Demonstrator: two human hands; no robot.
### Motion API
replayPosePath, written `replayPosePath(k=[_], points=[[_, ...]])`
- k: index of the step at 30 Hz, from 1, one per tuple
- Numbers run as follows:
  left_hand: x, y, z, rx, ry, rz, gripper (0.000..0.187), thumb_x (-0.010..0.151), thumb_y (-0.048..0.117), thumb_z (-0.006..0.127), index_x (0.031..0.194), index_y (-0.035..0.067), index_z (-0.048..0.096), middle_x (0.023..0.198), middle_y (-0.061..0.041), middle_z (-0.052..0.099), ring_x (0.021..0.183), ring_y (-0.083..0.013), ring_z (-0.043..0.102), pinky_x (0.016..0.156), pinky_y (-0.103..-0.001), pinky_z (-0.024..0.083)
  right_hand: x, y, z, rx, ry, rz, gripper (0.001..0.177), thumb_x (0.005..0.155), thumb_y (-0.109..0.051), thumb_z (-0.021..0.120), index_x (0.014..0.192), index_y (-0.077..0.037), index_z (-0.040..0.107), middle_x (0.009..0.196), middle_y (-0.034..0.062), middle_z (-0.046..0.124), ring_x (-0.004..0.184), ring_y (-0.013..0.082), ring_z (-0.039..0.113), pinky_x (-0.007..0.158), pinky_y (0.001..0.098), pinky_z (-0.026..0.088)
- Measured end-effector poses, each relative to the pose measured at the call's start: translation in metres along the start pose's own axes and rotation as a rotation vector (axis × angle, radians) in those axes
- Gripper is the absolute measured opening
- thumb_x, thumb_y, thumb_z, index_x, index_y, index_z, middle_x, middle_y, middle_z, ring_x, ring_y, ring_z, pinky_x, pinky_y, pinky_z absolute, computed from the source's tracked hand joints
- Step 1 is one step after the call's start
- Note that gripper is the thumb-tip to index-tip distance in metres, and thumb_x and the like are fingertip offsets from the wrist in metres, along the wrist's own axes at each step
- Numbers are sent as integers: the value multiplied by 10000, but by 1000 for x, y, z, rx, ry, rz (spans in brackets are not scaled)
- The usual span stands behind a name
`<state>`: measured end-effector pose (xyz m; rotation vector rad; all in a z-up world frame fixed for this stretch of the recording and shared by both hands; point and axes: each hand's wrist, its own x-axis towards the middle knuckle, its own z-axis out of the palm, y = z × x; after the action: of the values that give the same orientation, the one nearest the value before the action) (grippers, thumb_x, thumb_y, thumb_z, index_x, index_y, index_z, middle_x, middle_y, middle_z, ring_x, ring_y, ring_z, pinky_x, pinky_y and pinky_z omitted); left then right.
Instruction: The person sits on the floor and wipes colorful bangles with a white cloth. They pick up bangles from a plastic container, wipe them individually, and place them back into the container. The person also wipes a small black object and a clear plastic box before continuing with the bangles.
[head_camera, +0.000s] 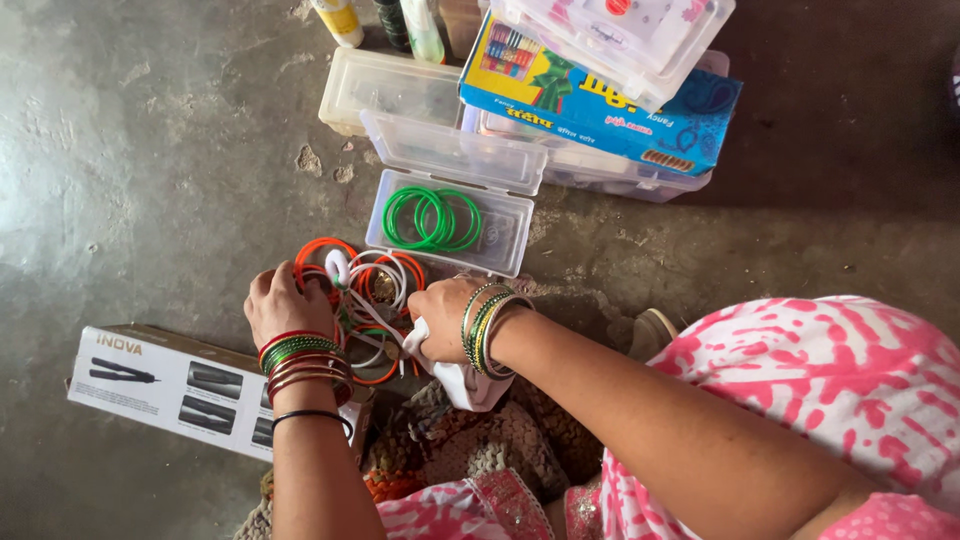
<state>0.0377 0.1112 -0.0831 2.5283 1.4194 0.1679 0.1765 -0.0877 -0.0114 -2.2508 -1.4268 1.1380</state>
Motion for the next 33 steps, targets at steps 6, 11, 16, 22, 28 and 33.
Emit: replayPosePath(k=[6, 11, 16, 22, 28, 33], points=[[-3, 5, -8, 25, 9, -3, 247, 893, 165, 673, 1115, 146, 778, 1164, -161, 683, 1108, -371, 622, 975, -466, 502, -1, -1, -2, 6, -18, 7, 365, 746, -239, 699, 1086, -107, 707, 1064, 169, 731, 1047, 351, 695, 934, 460, 543], [-3, 5, -5, 50, 19, -32, 160, 878, 221, 718, 990, 121, 775, 1119, -144, 693, 1097, -365, 621, 967, -462, 503, -3, 0, -4, 38, -18, 7, 403, 739, -232, 701, 1128, -125, 704, 1091, 163, 732, 1059, 345, 696, 944, 456, 538], [-3, 6, -8, 75, 39, -19, 149, 874, 258, 741, 927, 120, 762, 1123, -139, 686, 1104, -366, 610, 938, -479, 504, -1, 1, -2, 15, -37, 10, 405, 755, -230, 692, 1146, -125, 696, 1104, 168, 731, 1064, 351, 694, 950, 464, 535], [1, 15, -33, -52, 139, 96, 175, 859, 246, 785, 939, 97, 745, 1070, -157, 699, 1023, -377, 644, 892, -474, 526, 0, 3, -4, -64, -71, 2, 384, 787, -253, 693, 1130, -81, 697, 1126, 199, 721, 1080, 371, 692, 962, 466, 540], [0, 33, -60, -477, 143, 131, 162, 911, 121, 755, 1021, 27, 682, 950, -100, 714, 859, -226, 678, 821, -334, 545, -10, -3, -15, -23, -123, 68, 478, 876, -481, 670, 1108, -66, 724, 1123, 206, 721, 1094, 364, 687, 968, 463, 539], [2, 48, -77, -791, 115, 176, 123, 968, 52, 735, 1076, 13, 690, 1000, -24, 729, 909, -65, 651, 857, -233, 535, -8, -1, -16, -28, -172, 49, 467, 889, -475, 654, 1110, -68, 720, 1093, 215, 737, 1051, 363, 715, 938, 466, 558]])
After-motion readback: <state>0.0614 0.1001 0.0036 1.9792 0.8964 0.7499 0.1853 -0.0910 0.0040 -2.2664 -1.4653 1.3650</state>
